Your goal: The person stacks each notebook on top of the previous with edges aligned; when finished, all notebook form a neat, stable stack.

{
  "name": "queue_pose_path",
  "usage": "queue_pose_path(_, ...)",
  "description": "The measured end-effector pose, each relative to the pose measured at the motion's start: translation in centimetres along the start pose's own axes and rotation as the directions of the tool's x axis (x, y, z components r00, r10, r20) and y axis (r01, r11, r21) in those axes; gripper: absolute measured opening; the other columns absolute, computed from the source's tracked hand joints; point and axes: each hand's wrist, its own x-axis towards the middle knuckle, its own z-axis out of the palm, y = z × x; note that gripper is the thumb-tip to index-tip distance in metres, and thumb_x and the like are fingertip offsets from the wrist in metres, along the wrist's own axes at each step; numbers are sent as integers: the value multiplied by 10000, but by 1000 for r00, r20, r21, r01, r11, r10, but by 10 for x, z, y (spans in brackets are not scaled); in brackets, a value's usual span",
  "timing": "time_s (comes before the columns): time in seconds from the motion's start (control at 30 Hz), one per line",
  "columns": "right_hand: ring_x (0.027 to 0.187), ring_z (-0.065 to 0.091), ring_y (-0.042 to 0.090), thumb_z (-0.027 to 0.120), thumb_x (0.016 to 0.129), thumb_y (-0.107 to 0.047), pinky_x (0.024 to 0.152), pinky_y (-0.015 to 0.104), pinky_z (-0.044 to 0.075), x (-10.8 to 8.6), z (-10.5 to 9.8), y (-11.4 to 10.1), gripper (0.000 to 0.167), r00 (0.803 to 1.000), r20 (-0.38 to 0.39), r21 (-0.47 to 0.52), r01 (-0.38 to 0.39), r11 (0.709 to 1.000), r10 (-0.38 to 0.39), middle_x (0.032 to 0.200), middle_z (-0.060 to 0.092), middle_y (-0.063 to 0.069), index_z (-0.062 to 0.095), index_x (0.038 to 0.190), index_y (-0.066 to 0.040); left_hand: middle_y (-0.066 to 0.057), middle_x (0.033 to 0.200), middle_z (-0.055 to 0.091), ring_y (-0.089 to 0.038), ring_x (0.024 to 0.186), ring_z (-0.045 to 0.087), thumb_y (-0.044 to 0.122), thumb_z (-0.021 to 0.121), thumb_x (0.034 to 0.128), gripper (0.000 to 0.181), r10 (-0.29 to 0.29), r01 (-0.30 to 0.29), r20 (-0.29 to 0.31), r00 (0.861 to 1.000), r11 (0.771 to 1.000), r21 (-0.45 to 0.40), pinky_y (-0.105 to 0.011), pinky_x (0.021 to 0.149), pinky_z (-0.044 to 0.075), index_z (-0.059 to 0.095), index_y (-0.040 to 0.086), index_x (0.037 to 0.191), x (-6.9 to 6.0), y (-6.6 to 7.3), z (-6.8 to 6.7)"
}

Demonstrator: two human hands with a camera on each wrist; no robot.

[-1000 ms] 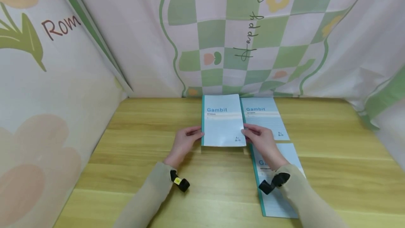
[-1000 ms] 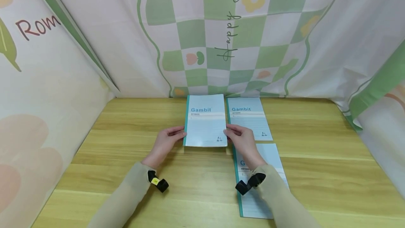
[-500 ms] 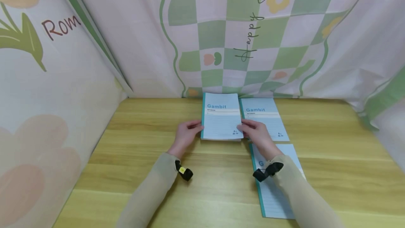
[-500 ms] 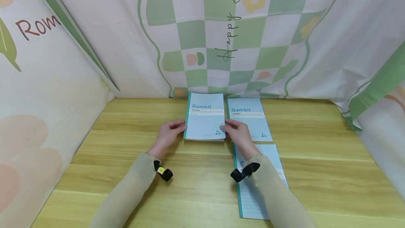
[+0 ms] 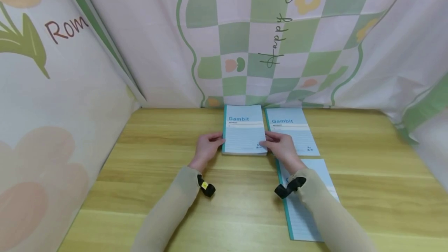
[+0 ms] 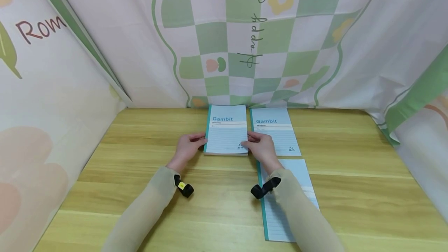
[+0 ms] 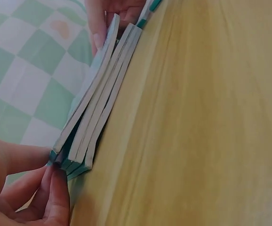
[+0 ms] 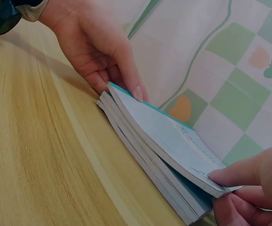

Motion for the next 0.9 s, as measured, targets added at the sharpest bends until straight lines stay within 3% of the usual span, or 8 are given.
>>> queue_pose_path(0.23, 1061, 577, 228, 729, 961, -199, 825, 262, 555, 1, 0, 0, 554, 1000, -12, -46, 25, 999, -25, 1237, 609, 129, 541, 1463, -60, -51, 1097, 732, -215, 1055, 656, 140, 773, 922, 278, 8, -7, -31, 999, 1000, 11, -373, 930, 539, 753, 73, 1192, -1, 1, 1)
queue_pose_path(0.53, 1059, 582, 243, 718, 968, -213, 846, 315, 547, 3, 1, -1, 558, 998, -3, -124, 56, 991, -57, 1234, 611, 144, 530, 1459, -26, -34, 1046, 738, -198, 1014, 658, 126, 778, 916, 262, 28, -25, -62, 998, 999, 45, -359, 905, 547, 761, 75, 1172, 0, 1, 4)
queue_pose_path(0.7, 1063, 595, 258, 713, 973, -218, 866, 352, 534, 4, 0, 0, 555, 997, 6, -182, 73, 981, -73, 1239, 621, 161, 529, 1452, -9, -54, 1091, 739, -219, 1060, 659, 113, 767, 924, 263, 41, -38, -53, 998, 997, 60, -375, 943, 537, 754, 65, 1182, -2, 1, 4)
queue_pose_path(0.9, 1015, 610, 250, 722, 966, -236, 826, 330, 538, 2, -1, 0, 570, 997, 17, -183, 81, 980, -79, 1221, 627, 160, 531, 1453, -9, -60, 1110, 735, -224, 1078, 656, 133, 767, 927, 275, 41, -39, -42, 998, 997, 60, -375, 952, 534, 749, 64, 1192, -2, -1, 4)
